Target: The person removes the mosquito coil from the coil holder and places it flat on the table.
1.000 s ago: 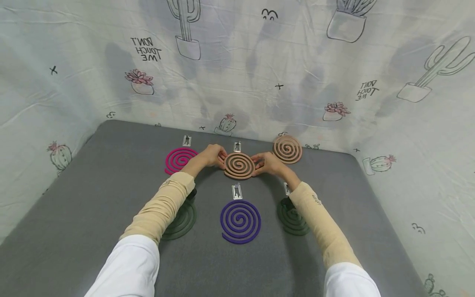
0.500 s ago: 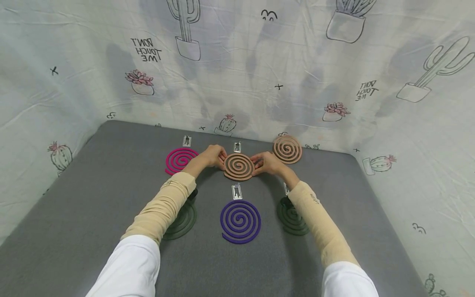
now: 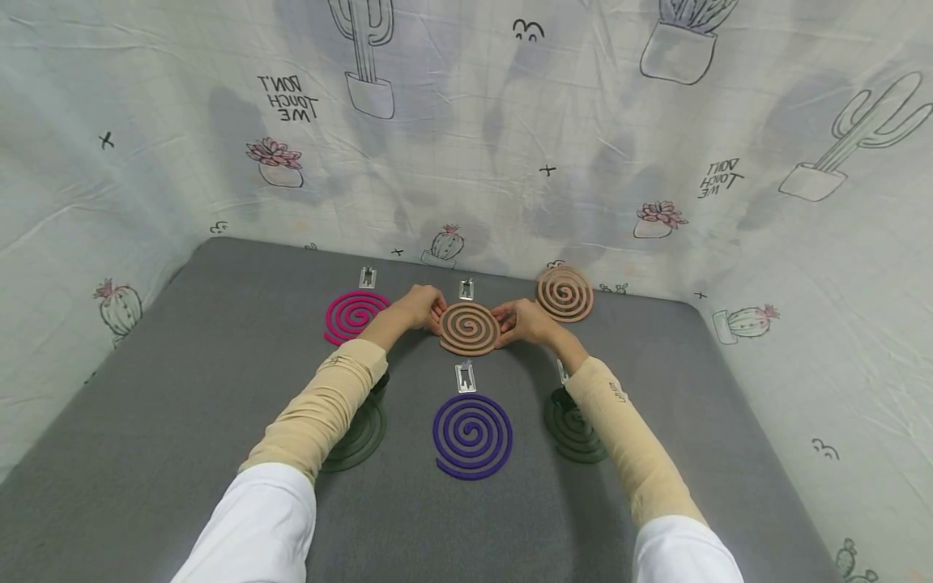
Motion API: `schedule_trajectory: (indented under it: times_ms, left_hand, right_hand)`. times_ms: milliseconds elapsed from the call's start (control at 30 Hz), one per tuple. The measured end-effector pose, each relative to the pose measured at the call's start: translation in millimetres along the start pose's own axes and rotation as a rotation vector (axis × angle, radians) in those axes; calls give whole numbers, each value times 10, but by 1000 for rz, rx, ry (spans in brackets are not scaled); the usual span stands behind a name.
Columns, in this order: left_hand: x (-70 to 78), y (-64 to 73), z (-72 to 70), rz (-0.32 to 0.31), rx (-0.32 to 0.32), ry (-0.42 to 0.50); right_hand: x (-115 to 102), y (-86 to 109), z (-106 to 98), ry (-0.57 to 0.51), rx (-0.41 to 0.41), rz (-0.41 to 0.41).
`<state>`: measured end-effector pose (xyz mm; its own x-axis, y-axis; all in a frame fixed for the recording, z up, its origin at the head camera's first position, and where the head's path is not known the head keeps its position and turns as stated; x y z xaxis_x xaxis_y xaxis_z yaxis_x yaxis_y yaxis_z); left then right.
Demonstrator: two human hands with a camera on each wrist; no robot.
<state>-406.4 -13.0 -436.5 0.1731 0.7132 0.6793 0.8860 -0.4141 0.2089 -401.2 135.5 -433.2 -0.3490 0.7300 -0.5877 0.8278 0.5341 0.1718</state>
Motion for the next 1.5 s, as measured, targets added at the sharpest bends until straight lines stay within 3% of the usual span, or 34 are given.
schedule_trajectory:
  times_ms: [400,767,933,1067,1300,1500]
  left_hand:
    - [-3,-19,9,-16,-2,-18]
    - [35,-19,-14,10,15,-34]
    - [68,6,-65,45,32,-10]
    - [115,38,-158,106,91,56]
    - [175,86,-305,185,214,236]
    - [272,124,-337,214,241,304]
  right_hand:
    - [5,4,2,21,11,12]
    - [33,11,-18,-7,13,18]
    - [73,38,-18,-101,-4,26]
    - [144,110,-95,-187,14,20]
    - [277,365,-411,-428,140,-44]
    - [411,635,-693,-642,276,-70]
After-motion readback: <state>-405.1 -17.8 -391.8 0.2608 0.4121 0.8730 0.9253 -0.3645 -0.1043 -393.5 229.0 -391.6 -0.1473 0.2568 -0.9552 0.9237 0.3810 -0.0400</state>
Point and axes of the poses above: each hand's wrist, its own y-axis away from the middle knuckle, its own z-axis out of the palm, x = y × z, the point moved 10 cm from there along -y, towards the middle knuckle, and after that the axes turned 4 degrees about y, right-handed, at the moved point
